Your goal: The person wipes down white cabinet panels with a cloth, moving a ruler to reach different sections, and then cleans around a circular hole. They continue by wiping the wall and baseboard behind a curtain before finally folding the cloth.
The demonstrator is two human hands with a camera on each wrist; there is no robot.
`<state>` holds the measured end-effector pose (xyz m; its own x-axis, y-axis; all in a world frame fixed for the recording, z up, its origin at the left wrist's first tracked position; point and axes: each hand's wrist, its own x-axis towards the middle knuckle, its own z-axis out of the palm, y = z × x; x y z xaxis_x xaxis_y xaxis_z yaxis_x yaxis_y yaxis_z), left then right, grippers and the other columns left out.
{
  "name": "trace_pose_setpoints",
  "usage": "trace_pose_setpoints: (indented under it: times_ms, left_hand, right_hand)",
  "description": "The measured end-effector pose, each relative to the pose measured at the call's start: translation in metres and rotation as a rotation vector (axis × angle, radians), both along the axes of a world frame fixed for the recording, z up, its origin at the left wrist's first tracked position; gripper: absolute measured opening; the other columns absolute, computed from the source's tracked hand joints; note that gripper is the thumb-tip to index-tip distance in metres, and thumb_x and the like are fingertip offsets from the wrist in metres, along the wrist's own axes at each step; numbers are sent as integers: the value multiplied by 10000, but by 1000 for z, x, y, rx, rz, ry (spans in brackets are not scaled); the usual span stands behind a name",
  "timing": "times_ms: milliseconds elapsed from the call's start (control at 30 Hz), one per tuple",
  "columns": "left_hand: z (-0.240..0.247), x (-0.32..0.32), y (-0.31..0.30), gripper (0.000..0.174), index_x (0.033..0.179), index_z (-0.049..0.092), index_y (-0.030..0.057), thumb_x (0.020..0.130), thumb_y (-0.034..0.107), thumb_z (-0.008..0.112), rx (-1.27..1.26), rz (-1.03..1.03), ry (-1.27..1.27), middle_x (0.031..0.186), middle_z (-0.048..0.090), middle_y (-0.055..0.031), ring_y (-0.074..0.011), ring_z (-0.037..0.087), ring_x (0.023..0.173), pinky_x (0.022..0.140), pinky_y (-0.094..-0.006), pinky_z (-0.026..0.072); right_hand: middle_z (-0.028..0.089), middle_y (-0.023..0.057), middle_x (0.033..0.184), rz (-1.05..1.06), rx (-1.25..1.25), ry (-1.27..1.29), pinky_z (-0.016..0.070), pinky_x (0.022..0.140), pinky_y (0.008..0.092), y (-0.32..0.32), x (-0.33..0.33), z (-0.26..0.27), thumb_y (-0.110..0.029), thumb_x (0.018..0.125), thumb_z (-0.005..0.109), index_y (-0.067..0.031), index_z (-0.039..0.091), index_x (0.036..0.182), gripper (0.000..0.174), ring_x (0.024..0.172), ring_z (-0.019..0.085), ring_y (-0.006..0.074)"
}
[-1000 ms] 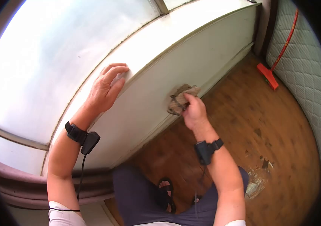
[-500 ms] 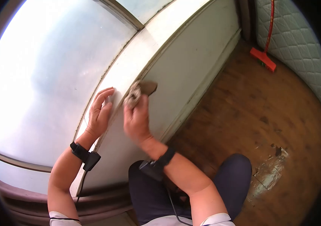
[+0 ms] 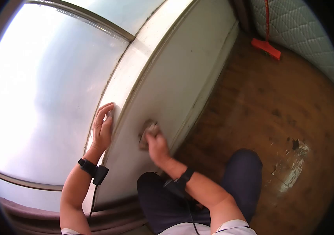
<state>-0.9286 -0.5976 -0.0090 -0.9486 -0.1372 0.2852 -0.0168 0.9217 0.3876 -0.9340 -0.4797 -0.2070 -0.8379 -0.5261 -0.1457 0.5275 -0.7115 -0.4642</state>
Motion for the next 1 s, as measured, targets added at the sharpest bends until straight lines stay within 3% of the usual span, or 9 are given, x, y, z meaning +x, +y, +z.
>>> trace_pose_setpoints:
  times_ms: [133, 233, 300, 400, 467, 667, 767, 900, 1000]
  left_hand:
    - [0, 0, -1, 410, 1268, 602, -11, 897, 97, 467, 8, -15, -14, 1388, 553, -150, -289, 490, 1329, 1140, -373, 349]
    - [0, 0, 0, 413, 1269, 605, -10, 896, 90, 459, 18, -9, -12, 1388, 554, -143, -276, 485, 1339, 1144, -369, 344]
    - [1, 0, 1, 419, 1274, 604, -10, 894, 86, 456, 8, -9, -18, 1392, 554, -143, -270, 479, 1346, 1149, -366, 335]
    - [1, 0, 0, 423, 1276, 604, -9, 892, 84, 454, 25, -3, -19, 1391, 555, -149, -274, 480, 1345, 1153, -366, 330]
    - [-2, 0, -5, 426, 1278, 603, -9, 889, 84, 454, 31, -25, -12, 1392, 554, -152, -277, 480, 1345, 1154, -368, 329]
    - [-3, 0, -8, 426, 1266, 612, -10, 882, 87, 456, 19, -31, -11, 1396, 555, -157, -285, 484, 1343, 1154, -375, 330]
    - [-1, 0, -5, 419, 1252, 622, -12, 881, 93, 457, 2, -31, -9, 1393, 557, -159, -289, 486, 1341, 1154, -376, 331]
    - [3, -3, 2, 416, 1252, 618, -11, 885, 101, 456, 13, -26, -6, 1389, 558, -159, -290, 488, 1338, 1150, -380, 336]
    - [1, -2, 1, 412, 1251, 616, -8, 889, 104, 453, 17, -19, -13, 1385, 561, -159, -291, 491, 1333, 1148, -381, 337]
  right_hand:
    - [604, 2, 858, -411, 58, 249, 501, 723, 304, 30, -107, 51, -136, 1004, 555, -37, 612, 965, 121, 804, 579, 119]
    - [615, 53, 856, -325, 152, 324, 508, 750, 339, 46, -170, 81, -152, 1000, 578, -8, 618, 1017, 151, 807, 596, 172]
    - [630, 146, 967, -732, 321, 628, 499, 753, 381, 23, -189, 85, -140, 971, 595, 24, 616, 1063, 188, 857, 621, 248]
    - [577, 230, 982, -776, 443, 717, 490, 840, 459, 2, -138, 82, -114, 992, 548, 33, 588, 1145, 216, 923, 596, 396]
    - [555, 252, 1049, -577, 364, 746, 476, 880, 482, -4, -78, 75, -69, 954, 551, 42, 581, 1157, 234, 998, 567, 443]
    - [522, 208, 1090, -562, 256, 750, 448, 935, 431, -5, -15, 85, -44, 943, 573, 23, 565, 1169, 236, 1038, 550, 397]
    - [527, 251, 1062, -592, 252, 649, 436, 897, 491, -7, -69, 88, -73, 962, 549, 34, 568, 1121, 192, 980, 532, 446]
    - [560, 257, 896, -999, 379, 605, 414, 817, 526, -13, -201, 95, -101, 985, 519, 16, 549, 922, 136, 874, 519, 440]
    - [582, 268, 845, -888, 421, 710, 432, 815, 521, 15, -287, 94, -168, 992, 517, 38, 561, 832, 264, 840, 547, 443]
